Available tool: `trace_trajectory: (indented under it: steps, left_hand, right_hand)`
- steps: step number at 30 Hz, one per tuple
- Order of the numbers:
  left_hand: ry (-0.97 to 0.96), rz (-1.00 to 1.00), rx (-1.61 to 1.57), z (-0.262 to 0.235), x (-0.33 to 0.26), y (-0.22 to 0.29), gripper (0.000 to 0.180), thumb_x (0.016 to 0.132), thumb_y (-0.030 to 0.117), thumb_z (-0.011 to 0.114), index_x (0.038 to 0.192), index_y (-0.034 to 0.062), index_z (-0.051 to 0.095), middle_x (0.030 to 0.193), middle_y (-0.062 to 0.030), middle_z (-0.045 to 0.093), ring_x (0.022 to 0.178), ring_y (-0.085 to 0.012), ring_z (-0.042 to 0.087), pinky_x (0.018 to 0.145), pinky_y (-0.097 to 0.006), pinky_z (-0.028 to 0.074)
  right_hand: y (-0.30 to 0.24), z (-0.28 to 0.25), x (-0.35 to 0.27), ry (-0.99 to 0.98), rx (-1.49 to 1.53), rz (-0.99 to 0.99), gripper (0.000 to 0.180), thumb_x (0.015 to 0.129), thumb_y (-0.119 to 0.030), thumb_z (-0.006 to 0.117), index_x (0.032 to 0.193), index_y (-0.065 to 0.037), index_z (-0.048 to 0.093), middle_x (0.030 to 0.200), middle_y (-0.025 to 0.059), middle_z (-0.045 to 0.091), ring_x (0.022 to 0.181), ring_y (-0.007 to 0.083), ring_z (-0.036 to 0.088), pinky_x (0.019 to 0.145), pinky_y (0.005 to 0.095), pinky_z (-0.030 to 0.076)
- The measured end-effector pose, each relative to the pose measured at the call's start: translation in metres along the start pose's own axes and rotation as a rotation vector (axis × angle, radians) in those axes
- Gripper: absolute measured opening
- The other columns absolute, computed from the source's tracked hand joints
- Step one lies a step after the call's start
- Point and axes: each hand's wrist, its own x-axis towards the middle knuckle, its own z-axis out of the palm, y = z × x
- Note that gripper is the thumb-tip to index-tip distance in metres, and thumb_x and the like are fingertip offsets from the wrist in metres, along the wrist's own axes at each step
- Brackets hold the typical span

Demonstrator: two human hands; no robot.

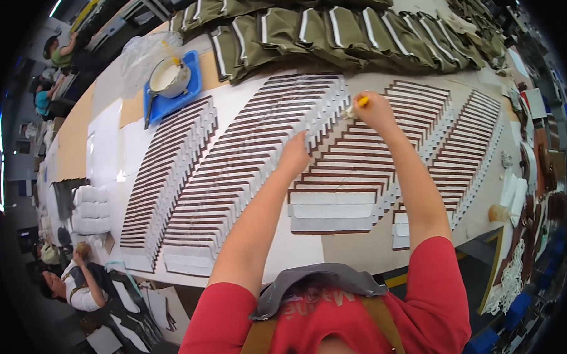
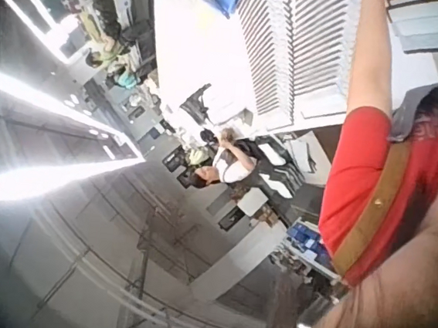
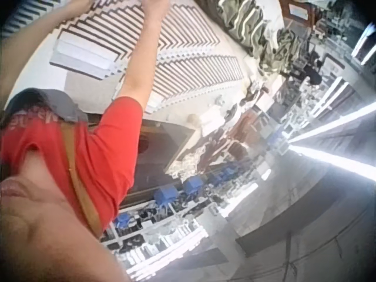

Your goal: The person applies glue to the edges of rectangular paper pieces using a yellow brush and then folds them into a specific shape. They repeat this process for multiple pieces, stacking the finished folded items on the table.

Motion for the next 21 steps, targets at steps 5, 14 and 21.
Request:
trace_trajectory:
  steps: [5, 14, 21]
  left_hand:
    - [0.010, -0.042, -0.078, 0.001, -0.001, -0.005, 0.046, 0.070, -0.005, 0.042, 0.116, -0.0032, 0.040, 0.109, -0.0228, 0.050, 0.100, -0.0378, 0.047, 0.086, -0.042, 0.039]
    - [0.103, -0.104, -0.269, -0.021, -0.023, -0.015, 0.039, 0.078, -0.001, 0.038, 0.116, 0.0007, 0.042, 0.102, -0.0198, 0.054, 0.094, -0.0348, 0.051, 0.082, -0.040, 0.040]
    - [0.068, -0.050, 0.020, -0.024, -0.061, -0.031, 0.045, 0.071, -0.006, 0.042, 0.116, -0.0017, 0.041, 0.106, -0.0194, 0.053, 0.098, -0.0355, 0.049, 0.084, -0.041, 0.040]
  right_hand:
    - [-0.045, 0.008, -0.028, -0.271, 0.401, 0.023, 0.013, 0.072, -0.019, 0.060, 0.077, -0.008, 0.061, 0.071, 0.0114, 0.061, 0.065, 0.0257, 0.059, 0.062, 0.0320, 0.046]
    - [-0.011, -0.017, -0.006, 0.140, 0.032, 0.084, 0.015, 0.074, -0.020, 0.058, 0.079, -0.006, 0.063, 0.072, 0.0135, 0.061, 0.063, 0.0264, 0.059, 0.059, 0.0308, 0.046]
    - [-0.084, 0.036, -0.066, -0.293, 0.317, 0.006, 0.016, 0.073, -0.020, 0.061, 0.079, -0.005, 0.061, 0.069, 0.0095, 0.061, 0.064, 0.0171, 0.058, 0.063, 0.0288, 0.046]
